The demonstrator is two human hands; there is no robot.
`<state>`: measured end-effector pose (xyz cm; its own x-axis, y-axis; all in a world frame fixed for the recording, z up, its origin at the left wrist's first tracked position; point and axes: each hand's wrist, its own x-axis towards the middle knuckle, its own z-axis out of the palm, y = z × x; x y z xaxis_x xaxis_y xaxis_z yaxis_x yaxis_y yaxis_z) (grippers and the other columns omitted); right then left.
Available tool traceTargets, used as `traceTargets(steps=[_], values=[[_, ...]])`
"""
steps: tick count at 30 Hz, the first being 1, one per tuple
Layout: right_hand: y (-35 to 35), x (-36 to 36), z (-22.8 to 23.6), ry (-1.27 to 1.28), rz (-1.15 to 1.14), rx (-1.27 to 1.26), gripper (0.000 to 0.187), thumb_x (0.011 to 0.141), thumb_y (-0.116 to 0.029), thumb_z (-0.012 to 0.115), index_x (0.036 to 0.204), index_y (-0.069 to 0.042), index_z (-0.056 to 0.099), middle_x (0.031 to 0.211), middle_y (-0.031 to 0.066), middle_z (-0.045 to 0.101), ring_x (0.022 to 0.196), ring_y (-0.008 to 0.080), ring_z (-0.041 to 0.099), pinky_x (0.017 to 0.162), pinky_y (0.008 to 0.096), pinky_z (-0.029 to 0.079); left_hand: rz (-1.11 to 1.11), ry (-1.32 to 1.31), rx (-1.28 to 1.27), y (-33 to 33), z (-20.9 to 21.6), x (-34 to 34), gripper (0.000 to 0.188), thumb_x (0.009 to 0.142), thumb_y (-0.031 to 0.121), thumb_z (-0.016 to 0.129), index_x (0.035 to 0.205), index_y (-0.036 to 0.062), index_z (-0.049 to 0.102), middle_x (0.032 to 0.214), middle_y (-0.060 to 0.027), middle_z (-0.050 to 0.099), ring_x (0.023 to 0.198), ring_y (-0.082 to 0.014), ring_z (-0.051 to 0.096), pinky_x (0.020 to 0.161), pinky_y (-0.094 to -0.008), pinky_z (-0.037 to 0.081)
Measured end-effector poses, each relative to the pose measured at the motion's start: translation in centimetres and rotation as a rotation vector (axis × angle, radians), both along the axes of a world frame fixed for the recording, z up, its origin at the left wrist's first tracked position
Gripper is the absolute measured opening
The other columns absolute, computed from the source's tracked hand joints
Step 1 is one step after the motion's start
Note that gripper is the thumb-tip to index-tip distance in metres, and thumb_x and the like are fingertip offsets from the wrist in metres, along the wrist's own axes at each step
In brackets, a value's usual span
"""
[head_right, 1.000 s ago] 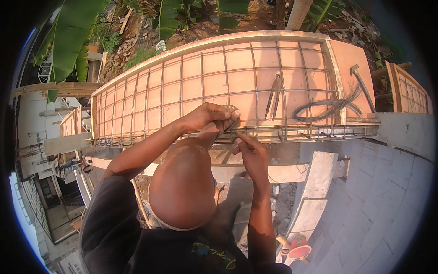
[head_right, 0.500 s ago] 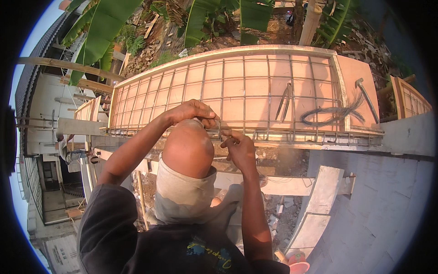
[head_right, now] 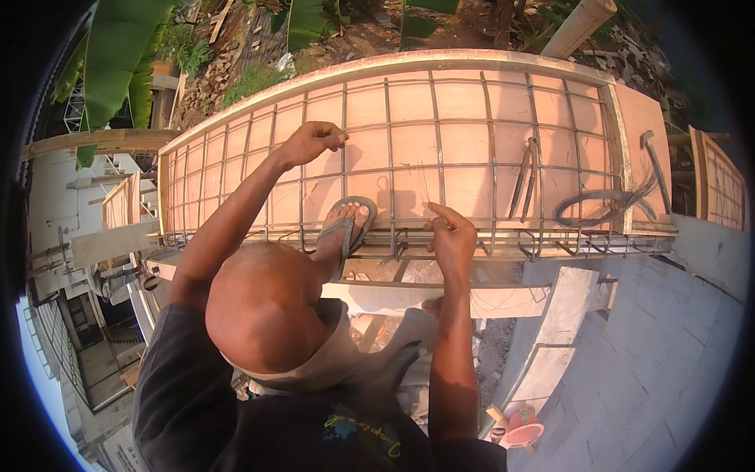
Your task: The person assembles a metal frame by hand, using pliers to bend and secure wire ties at the intersections of the frame bars. The person works methodically along the frame, tightening each joint to hold the structure together.
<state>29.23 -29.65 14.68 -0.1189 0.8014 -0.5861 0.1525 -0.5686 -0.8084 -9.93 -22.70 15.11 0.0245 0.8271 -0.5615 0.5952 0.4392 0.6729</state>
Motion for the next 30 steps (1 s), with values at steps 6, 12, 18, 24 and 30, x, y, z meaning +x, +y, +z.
traceTargets(steps=[6,12,18,24,30], values=[[7.4,-6.6,-4.4,-0.329,0.163,0.014,0.035,0.095,-0.013,0.063,0.123,-0.008,0.084,0.080,0.0070,0.080,0.052,0.0164,0.065,0.058,0.0344,0.054,-0.028,0.141,0.131,7.0,-11.1,-1.7,0.041,0.104,0.039,0.067,0.117,0.0009,0.078,0.111,-0.0160,0.080,0.105,-0.0290,0.075,0.097,-0.0398,0.058],[11.5,-11.5,-9.2,-0.543,0.235,-0.029,0.035,0.094,-0.015,0.066,0.123,-0.012,0.085,0.083,0.0078,0.080,0.061,0.0183,0.070,0.067,0.0361,0.056,-0.074,-0.367,-0.119,9.8,-17.6,-0.5,0.044,0.108,0.040,0.061,0.112,-0.0002,0.078,0.103,-0.0118,0.082,0.091,-0.0209,0.079,0.084,-0.0373,0.060],[13.1,-13.0,-10.7,-0.563,0.309,0.041,0.037,0.092,-0.010,0.066,0.123,-0.015,0.085,0.093,0.0096,0.083,0.081,0.0229,0.077,0.079,0.0370,0.059,0.032,-0.461,-0.457,12.2,-16.2,0.0,0.043,0.108,0.038,0.057,0.124,0.0041,0.078,0.121,-0.0147,0.082,0.098,-0.0240,0.082,0.081,-0.0358,0.060],[14.1,-14.3,-11.7,-0.661,0.405,0.126,0.036,0.093,-0.007,0.067,0.123,-0.018,0.085,0.103,0.0098,0.083,0.096,0.0274,0.078,0.087,0.0398,0.060,0.081,-0.504,-0.535,12.7,-15.9,-1.1,0.044,0.106,0.039,0.056,0.124,0.0058,0.079,0.117,-0.0150,0.083,0.098,-0.0242,0.083,0.082,-0.0337,0.060],[15.0,-15.6,-14.0,-0.498,0.378,0.310,0.030,0.099,-0.005,0.065,0.123,-0.007,0.084,0.107,0.0117,0.083,0.085,0.0191,0.075,0.079,0.0325,0.059,0.238,-0.487,-0.510,12.7,-16.5,-0.8,0.043,0.104,0.038,0.062,0.119,0.0017,0.080,0.111,-0.0177,0.083,0.091,-0.0265,0.083,0.076,-0.0352,0.064]])
